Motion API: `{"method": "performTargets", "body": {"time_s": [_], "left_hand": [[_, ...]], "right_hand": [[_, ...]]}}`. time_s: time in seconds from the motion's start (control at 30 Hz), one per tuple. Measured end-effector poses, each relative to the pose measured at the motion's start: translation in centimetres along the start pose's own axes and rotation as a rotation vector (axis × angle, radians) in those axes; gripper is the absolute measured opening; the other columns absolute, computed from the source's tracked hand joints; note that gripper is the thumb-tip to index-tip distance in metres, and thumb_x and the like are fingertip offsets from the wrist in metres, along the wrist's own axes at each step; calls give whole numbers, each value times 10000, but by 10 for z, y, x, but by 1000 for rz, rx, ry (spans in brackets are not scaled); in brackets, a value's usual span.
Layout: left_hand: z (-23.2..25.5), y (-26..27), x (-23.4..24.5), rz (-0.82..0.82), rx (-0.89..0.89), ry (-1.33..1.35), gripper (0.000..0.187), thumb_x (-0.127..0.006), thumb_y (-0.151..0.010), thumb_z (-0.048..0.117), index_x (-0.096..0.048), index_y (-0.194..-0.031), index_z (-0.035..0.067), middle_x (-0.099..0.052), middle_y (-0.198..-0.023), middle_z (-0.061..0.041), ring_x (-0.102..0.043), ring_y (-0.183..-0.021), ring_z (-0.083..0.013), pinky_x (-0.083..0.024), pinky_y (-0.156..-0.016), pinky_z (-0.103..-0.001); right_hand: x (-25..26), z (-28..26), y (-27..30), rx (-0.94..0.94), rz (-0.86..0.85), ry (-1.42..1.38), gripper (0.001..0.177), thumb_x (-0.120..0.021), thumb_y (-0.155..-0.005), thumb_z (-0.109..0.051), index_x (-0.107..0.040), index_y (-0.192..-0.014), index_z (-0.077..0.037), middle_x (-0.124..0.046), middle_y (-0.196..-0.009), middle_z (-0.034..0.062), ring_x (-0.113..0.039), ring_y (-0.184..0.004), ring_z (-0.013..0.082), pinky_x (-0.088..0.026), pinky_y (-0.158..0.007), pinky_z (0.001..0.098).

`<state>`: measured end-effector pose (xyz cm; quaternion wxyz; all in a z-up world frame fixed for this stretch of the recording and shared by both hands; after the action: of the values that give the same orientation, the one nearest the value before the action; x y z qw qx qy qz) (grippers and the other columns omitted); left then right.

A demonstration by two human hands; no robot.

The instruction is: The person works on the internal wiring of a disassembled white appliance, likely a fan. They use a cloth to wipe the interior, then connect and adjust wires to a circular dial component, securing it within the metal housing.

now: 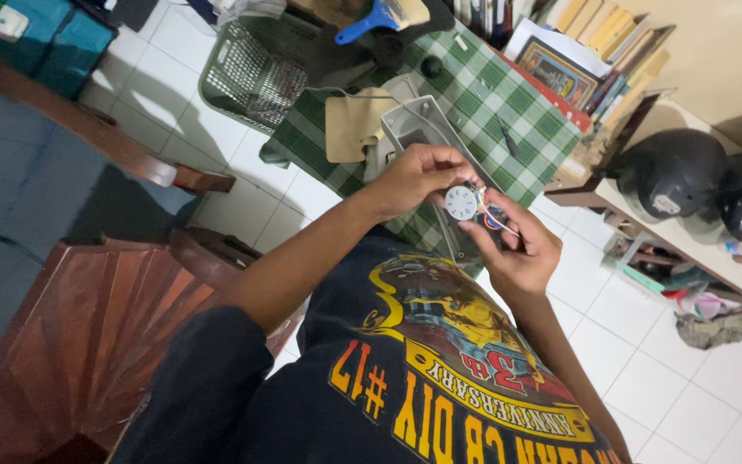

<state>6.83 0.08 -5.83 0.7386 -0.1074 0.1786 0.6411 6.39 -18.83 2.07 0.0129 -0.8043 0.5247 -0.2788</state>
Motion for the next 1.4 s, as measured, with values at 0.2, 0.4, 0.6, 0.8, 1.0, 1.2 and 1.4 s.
{"method": "performTargets", "body": {"time_s": [0.2, 0.4, 0.6, 0.8, 1.0, 1.2, 1.4], "left_hand": [[2, 6, -3, -11, 78, 199, 332, -589, -1044, 310, -721, -1162, 30, -738, -1041, -65, -730, -922, -106, -633, -767, -270], [8, 11, -3, -47, 68, 162, 293, -647, -1015, 213, -689, -1186, -22, -739, -1120, -120, -752, -1017, -203, -664, -858, -384], [11, 15, -7, 56, 105, 84, 243, -643, -997, 176, -679, -1136, -20, -740, -1096, -124, -750, -995, -208, -675, -805, -379], [22, 19, -13, 85, 67, 12, 226, -623, -1003, 161, -673, -1103, -36, -744, -1093, -124, -746, -1011, -196, -652, -792, -379], [23, 26, -15, 96, 52, 53, 195, -595, -1029, 126, -661, -1085, -48, -728, -1094, -129, -742, -1016, -205, -632, -826, -382], [33, 29, -18, 88, 75, 56, 190, -585, -1032, 123, -647, -1104, -41, -722, -1108, -130, -728, -1046, -205, -657, -848, -393], [54, 45, -24, -40, 27, 75, 411, -640, -966, 103, -584, -1369, 46, -640, -1179, -80, -656, -1087, -168, -572, -915, -340]], "right_hand": [[1, -8, -5, -67, -41, 12, 565, -903, -829, -31, -689, -1352, -35, -602, -824, -82, -320, -639, -5, -259, -565, 170], [0, -9, -6, -37, -66, 12, 624, -926, -787, -70, -682, -1360, -43, -369, -690, -94, -300, -629, 6, -250, -574, 184], [-4, -3, 2, -63, -25, -21, 559, -933, -774, -74, -706, -1282, -18, -376, -688, -93, -314, -631, 16, -253, -565, 189], [-5, 0, 9, -16, 70, -44, 464, -922, -811, -54, -727, -1230, -6, -408, -691, -86, -337, -643, 12, -271, -581, 190], [-7, 3, 16, -25, 95, -40, 421, -925, -811, -58, -742, -1187, -8, -452, -697, -80, -354, -641, 9, -283, -572, 187], [-10, 5, 19, -58, 76, -102, 398, -905, -832, -66, -735, -1185, 5, -473, -713, -84, -346, -635, 7, -288, -563, 183], [-10, 4, 17, -39, 81, -54, 395, -914, -808, -82, -745, -1157, -5, -447, -685, -76, -338, -613, 12, -276, -543, 192]]}}
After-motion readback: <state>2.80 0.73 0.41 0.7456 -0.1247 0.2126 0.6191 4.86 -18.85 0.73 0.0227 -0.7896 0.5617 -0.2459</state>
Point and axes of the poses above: each hand's wrist, its own y-axis away from the middle knuckle, its own x-axis out of the back of the hand, z = x × y, the point moved 5 cm from there along -y, towards the middle knuckle
